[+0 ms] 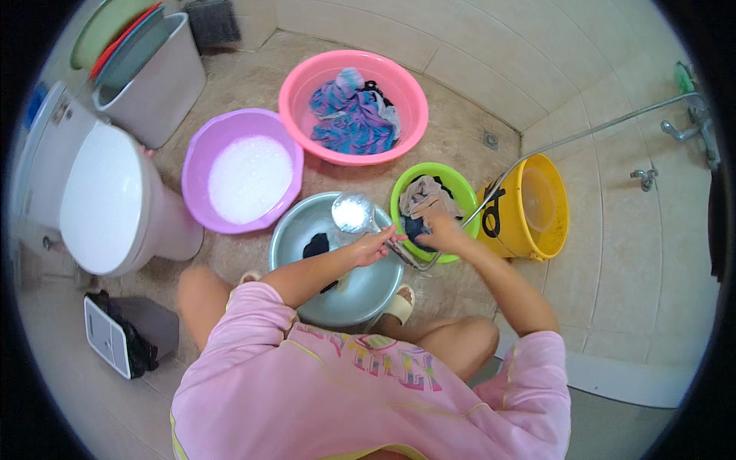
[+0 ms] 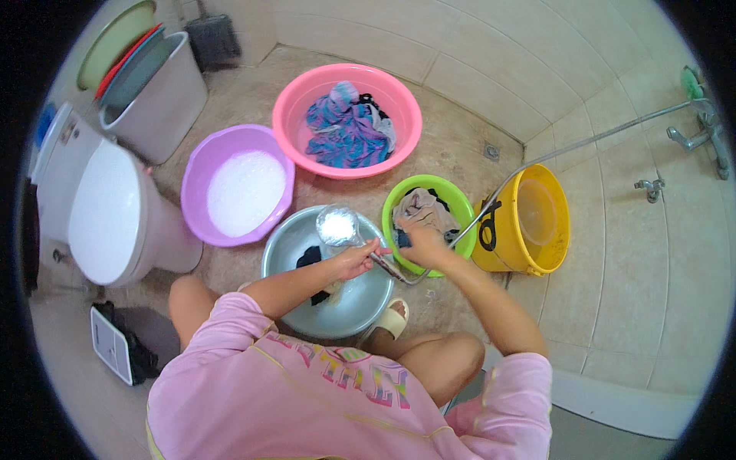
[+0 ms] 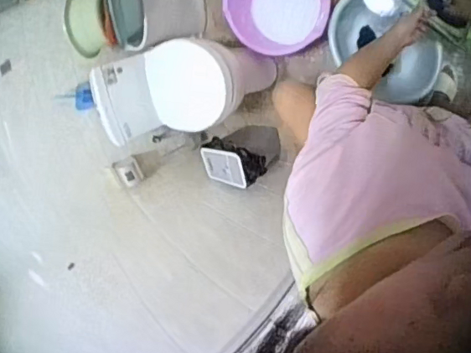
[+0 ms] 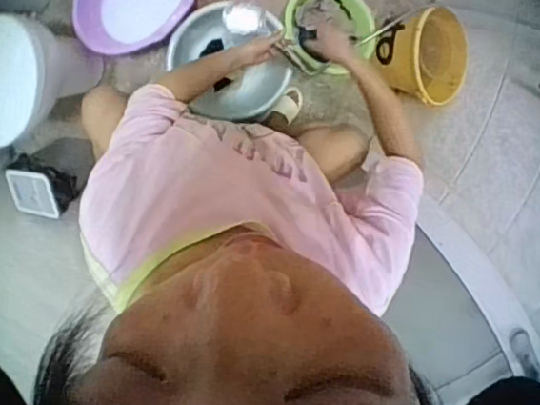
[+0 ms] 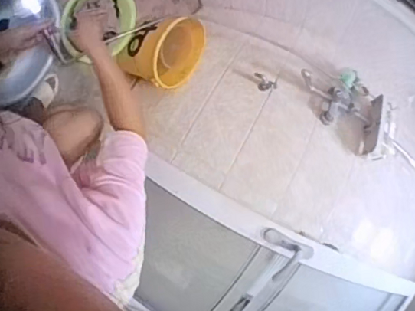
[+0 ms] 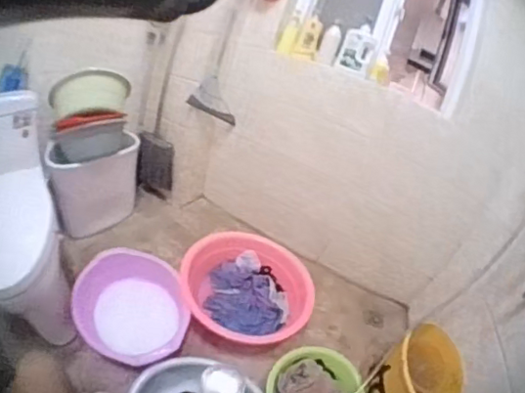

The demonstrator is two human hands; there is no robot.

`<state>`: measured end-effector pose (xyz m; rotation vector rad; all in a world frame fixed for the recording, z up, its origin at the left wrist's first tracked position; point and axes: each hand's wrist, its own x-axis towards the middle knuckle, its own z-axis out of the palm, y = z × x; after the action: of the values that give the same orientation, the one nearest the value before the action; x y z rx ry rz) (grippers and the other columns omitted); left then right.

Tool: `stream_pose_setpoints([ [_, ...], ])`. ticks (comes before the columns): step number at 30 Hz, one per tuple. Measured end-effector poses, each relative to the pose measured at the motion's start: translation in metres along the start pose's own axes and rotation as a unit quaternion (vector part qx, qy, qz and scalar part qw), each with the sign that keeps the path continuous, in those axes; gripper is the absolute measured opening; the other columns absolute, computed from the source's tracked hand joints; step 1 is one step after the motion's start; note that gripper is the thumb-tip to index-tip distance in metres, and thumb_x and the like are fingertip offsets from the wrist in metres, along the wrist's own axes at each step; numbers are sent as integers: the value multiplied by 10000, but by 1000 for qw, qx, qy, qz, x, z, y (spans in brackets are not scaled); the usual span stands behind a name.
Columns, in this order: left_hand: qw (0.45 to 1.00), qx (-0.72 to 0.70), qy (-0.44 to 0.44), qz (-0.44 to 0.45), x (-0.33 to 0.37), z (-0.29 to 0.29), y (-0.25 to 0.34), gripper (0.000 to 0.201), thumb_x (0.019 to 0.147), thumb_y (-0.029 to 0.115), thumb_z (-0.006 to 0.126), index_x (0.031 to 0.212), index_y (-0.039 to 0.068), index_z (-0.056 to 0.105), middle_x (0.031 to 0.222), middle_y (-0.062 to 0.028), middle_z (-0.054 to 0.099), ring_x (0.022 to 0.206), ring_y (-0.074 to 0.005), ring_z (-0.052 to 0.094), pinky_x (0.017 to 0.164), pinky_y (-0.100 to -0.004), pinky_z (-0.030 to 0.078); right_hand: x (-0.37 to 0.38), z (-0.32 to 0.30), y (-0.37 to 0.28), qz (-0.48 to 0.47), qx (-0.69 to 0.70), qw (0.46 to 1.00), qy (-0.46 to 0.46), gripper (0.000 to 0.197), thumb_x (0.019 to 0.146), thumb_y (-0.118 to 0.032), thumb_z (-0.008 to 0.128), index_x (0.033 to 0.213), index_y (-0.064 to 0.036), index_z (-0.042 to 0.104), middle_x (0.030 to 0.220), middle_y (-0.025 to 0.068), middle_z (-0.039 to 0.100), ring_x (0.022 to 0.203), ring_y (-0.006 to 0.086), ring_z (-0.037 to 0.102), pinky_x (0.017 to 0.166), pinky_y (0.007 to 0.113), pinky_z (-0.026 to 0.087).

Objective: The person washes clothes by hand in a basin of soapy water, scrubbing a black garment, rinsing items using a handheld shower head, and placing them into different colored plastic basins.

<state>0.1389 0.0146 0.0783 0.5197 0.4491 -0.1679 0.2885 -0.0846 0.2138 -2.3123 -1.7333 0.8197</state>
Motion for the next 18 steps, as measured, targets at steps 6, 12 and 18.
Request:
stream_pose_setpoints([
  [6,999,26,4,27,-24,4,-10,304,786,429,543,766,125,529,692,45,469,545,-64,375,514,-186,350,12,119,-20,76,58,994,48,712,601,-187,685,1231,-106,362,913,156,582,857,296,562,730,361,442],
  [12,988,148,-46,-29,-48,-31,-20,215,771,220,609,957,129,553,854,17,552,731,-73,498,655,-198,424,-10,180,-52,110,257,931,233,456,623,-115,643,1068,-113,545,829,119,592,727,250,573,645,326,451],
  [18,970,213,87,-80,-46,-107,-49,185,792,146,531,976,120,533,932,-9,544,873,-150,516,694,-311,459,-44,232,-75,209,217,910,284,270,617,-99,601,871,-24,553,634,94,527,577,229,516,557,331,407],
])
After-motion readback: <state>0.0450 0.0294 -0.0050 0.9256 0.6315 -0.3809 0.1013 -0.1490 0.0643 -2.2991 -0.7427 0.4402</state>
